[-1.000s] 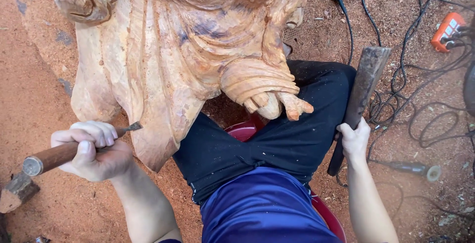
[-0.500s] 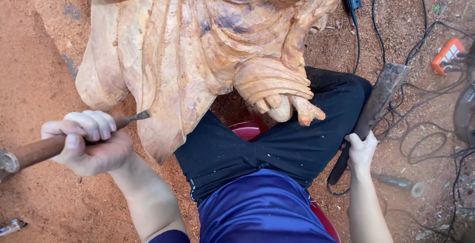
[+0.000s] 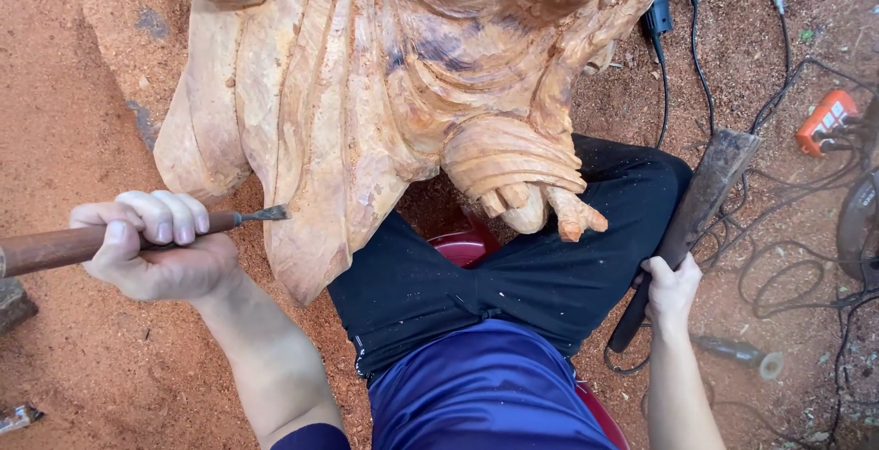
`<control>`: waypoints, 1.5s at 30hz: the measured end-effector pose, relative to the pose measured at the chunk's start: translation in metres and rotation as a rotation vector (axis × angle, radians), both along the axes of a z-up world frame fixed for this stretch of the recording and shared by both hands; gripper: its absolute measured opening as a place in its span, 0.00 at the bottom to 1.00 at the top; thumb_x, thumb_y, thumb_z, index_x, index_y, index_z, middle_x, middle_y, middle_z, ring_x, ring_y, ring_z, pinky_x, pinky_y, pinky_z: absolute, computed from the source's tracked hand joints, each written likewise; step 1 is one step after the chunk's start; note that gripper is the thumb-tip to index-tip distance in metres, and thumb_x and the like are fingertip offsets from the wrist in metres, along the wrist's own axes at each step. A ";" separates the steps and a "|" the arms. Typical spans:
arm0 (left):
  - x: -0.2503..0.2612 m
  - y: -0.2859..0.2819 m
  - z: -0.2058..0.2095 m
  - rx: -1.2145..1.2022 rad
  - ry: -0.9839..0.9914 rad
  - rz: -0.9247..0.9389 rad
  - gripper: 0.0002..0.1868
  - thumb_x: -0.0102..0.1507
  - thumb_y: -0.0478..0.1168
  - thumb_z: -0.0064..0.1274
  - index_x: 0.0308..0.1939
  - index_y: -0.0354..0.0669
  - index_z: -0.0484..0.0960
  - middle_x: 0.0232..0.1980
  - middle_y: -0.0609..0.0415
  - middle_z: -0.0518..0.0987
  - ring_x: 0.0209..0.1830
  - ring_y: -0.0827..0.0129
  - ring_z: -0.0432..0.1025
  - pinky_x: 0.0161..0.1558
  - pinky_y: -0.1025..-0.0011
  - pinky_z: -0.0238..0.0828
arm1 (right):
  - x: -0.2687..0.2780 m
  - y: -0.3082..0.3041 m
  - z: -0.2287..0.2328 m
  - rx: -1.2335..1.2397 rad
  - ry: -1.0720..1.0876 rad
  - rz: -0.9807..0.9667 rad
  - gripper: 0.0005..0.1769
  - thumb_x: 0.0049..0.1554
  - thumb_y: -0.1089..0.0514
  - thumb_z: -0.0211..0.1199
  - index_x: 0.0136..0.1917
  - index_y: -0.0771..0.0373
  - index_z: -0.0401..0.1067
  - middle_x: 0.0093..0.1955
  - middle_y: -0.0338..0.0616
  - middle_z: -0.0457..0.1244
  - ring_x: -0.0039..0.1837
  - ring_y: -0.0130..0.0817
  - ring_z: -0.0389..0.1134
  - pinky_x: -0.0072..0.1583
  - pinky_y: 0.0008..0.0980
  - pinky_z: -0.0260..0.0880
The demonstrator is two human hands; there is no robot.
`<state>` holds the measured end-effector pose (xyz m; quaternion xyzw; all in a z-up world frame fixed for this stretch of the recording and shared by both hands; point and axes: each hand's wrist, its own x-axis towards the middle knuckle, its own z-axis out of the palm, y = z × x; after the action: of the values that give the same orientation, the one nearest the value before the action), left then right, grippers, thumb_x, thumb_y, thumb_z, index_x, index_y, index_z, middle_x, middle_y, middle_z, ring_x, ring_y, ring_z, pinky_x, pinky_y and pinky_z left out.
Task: Carving a wooden sculpture using a chisel and mallet
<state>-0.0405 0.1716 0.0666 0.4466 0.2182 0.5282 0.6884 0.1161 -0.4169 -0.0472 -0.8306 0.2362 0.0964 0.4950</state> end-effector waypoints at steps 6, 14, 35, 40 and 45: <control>0.001 0.000 0.001 -0.038 -0.001 0.025 0.06 0.63 0.41 0.40 0.33 0.50 0.61 0.22 0.61 0.54 0.16 0.75 0.46 0.19 0.74 0.42 | 0.001 0.001 0.000 -0.011 0.016 -0.010 0.08 0.49 0.67 0.55 0.41 0.64 0.58 0.30 0.46 0.56 0.26 0.34 0.58 0.27 0.34 0.60; -0.004 0.010 -0.007 -0.165 -0.013 0.054 0.06 0.60 0.42 0.41 0.29 0.51 0.62 0.22 0.62 0.55 0.15 0.76 0.47 0.17 0.76 0.41 | 0.003 -0.001 -0.003 -0.033 0.005 0.014 0.07 0.49 0.67 0.56 0.41 0.65 0.60 0.29 0.47 0.57 0.27 0.34 0.59 0.28 0.34 0.59; 0.012 0.007 0.000 -0.094 -0.019 0.084 0.08 0.61 0.39 0.42 0.27 0.49 0.63 0.20 0.61 0.57 0.13 0.76 0.51 0.14 0.76 0.43 | 0.010 0.009 -0.001 0.001 0.024 0.004 0.08 0.50 0.69 0.55 0.40 0.63 0.57 0.29 0.47 0.57 0.27 0.35 0.59 0.27 0.34 0.58; 0.008 0.007 -0.001 -0.100 -0.018 0.112 0.08 0.61 0.38 0.41 0.26 0.49 0.63 0.19 0.61 0.57 0.13 0.76 0.51 0.14 0.76 0.45 | 0.018 0.012 -0.003 0.037 0.011 0.074 0.07 0.50 0.69 0.55 0.41 0.65 0.60 0.29 0.48 0.57 0.26 0.35 0.58 0.26 0.35 0.57; 0.006 0.002 -0.001 -0.080 -0.028 0.117 0.08 0.60 0.38 0.41 0.26 0.50 0.62 0.19 0.62 0.57 0.13 0.77 0.51 0.14 0.77 0.45 | 0.027 0.018 -0.001 0.063 -0.011 0.154 0.07 0.49 0.67 0.57 0.40 0.67 0.61 0.26 0.51 0.57 0.25 0.36 0.59 0.27 0.35 0.57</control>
<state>-0.0349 0.1734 0.0657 0.3979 0.2551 0.5646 0.6766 0.1429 -0.3985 -0.0479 -0.8307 0.1658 0.1371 0.5135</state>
